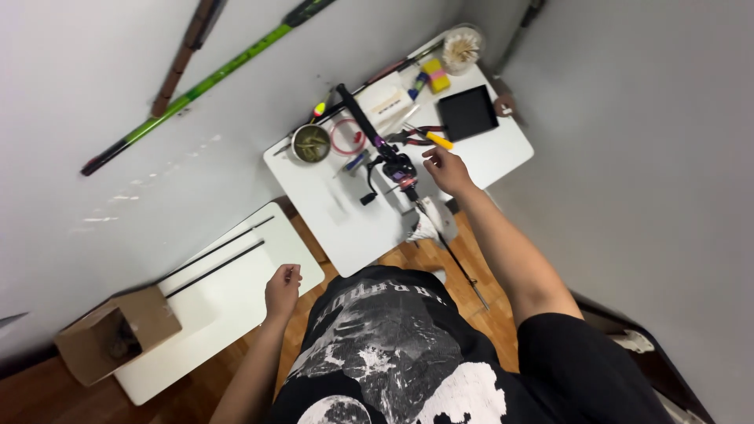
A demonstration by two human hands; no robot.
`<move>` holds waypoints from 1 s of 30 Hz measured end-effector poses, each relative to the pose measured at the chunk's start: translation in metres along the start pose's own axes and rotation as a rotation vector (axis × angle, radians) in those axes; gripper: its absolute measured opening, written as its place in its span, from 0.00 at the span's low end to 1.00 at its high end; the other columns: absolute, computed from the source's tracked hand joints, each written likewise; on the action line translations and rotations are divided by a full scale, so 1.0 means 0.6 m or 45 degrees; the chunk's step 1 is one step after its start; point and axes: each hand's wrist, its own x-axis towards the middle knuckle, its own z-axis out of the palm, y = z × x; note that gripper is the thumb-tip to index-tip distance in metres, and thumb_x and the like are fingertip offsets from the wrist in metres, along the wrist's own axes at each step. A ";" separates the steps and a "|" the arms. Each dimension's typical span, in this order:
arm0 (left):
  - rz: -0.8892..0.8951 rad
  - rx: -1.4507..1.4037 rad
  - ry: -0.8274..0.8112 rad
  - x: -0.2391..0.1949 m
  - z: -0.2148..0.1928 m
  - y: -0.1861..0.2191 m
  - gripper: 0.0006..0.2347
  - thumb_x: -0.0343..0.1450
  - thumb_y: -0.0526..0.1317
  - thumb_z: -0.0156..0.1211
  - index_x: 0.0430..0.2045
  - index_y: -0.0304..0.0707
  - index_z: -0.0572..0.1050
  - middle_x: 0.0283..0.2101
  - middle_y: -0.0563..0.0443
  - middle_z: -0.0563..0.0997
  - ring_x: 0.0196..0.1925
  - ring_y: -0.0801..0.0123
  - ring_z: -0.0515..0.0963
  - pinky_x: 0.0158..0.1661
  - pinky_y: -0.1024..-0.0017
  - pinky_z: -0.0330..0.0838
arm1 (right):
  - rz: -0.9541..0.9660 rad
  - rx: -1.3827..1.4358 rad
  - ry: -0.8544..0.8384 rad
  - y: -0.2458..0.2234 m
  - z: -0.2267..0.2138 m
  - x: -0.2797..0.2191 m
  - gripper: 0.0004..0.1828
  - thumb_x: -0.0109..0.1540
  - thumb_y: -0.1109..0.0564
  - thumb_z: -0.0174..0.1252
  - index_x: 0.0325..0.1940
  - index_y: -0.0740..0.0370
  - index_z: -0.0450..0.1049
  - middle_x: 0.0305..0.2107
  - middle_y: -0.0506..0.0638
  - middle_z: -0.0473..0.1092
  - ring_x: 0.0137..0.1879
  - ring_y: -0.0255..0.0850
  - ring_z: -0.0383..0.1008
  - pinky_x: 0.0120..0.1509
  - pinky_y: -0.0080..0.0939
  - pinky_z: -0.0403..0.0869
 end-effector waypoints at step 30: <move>0.865 1.029 0.210 0.516 0.012 0.246 0.06 0.70 0.31 0.59 0.37 0.36 0.80 0.46 0.41 0.80 0.50 0.47 0.80 0.48 0.54 0.76 | 0.743 0.110 0.817 0.108 -0.029 -0.552 0.13 0.68 0.55 0.57 0.54 0.61 0.78 0.46 0.53 0.78 0.46 0.42 0.79 0.49 0.41 0.74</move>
